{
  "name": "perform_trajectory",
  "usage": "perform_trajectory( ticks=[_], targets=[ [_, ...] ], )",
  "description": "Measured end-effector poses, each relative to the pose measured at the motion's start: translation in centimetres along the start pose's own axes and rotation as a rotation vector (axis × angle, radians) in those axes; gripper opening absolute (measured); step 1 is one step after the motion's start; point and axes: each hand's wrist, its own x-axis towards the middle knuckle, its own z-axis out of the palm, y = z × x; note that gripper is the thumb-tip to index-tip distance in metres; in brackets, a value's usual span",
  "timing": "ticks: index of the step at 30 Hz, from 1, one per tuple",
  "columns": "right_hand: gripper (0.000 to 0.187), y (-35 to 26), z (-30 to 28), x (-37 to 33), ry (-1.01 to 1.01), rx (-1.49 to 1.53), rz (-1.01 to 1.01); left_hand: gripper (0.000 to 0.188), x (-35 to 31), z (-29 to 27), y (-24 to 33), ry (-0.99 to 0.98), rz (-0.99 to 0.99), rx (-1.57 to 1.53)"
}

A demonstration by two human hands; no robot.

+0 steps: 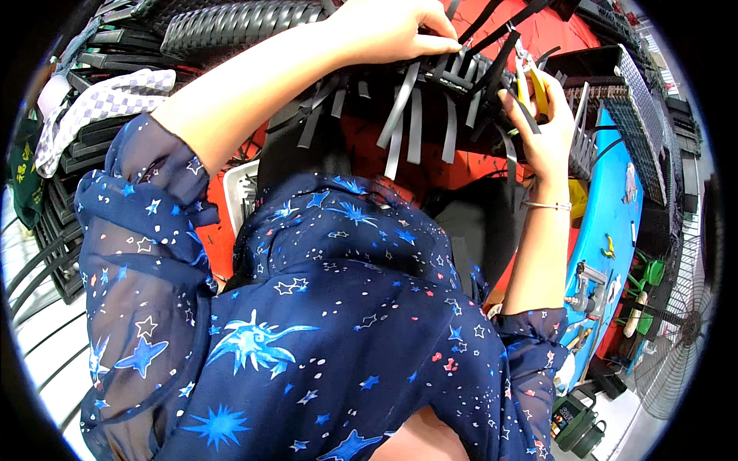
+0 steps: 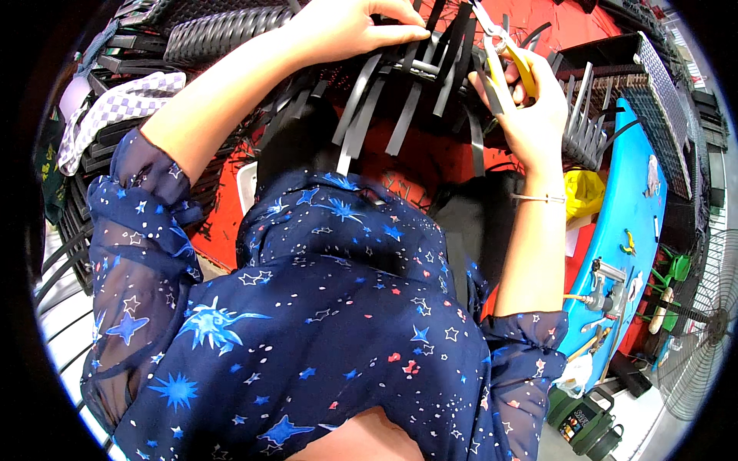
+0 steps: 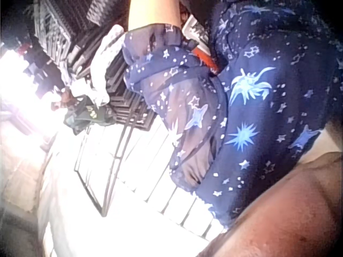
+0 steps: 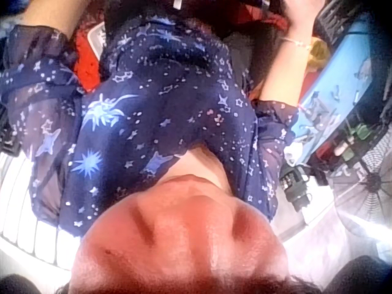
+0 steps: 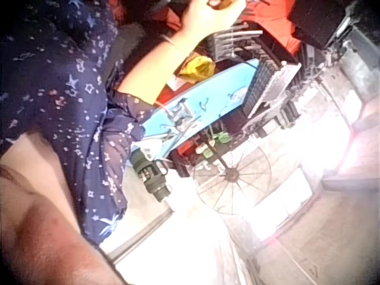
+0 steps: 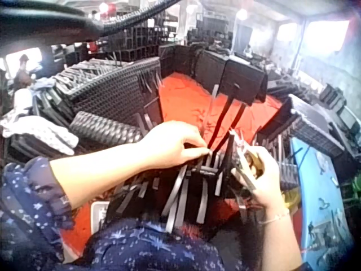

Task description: The person uses yellow-handled pliers to trim the ends of black plastic strips attached to a large woven circular frame. They systematically cut the strips to a uniform length and then adjust the remaining pieces by hand.

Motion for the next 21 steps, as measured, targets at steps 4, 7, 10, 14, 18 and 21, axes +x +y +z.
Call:
perform_trajectory(
  ticks=[4, 7, 10, 14, 18, 21],
  targets=[
    [0.045, 0.3, 0.1, 1.1, 0.038, 0.035, -0.025, 0.024, 0.8, 0.2, -0.7, 0.027, -0.020, 0.000],
    [0.044, 0.6, -0.1, 1.7, 0.038, 0.002, -0.024, 0.024, 1.3, 0.2, -1.1, 0.042, -0.026, 0.010],
    [0.045, 0.6, -0.3, 2.2, 0.037, -0.007, -0.031, 0.025, 1.8, 0.0, -1.6, 0.048, -0.008, 0.012],
    [0.046, 0.9, -0.2, 2.8, 0.043, -0.015, -0.037, 0.026, 2.2, 0.0, -2.1, 0.032, -0.016, 0.021],
    [0.046, 1.1, -0.3, 3.0, 0.045, -0.013, -0.031, 0.026, 2.5, 0.1, -2.1, 0.036, -0.010, 0.009],
    [0.046, 1.1, -0.3, 3.1, 0.038, -0.009, -0.031, 0.026, 2.5, -0.1, -2.1, 0.027, -0.032, 0.006]
  ],
)
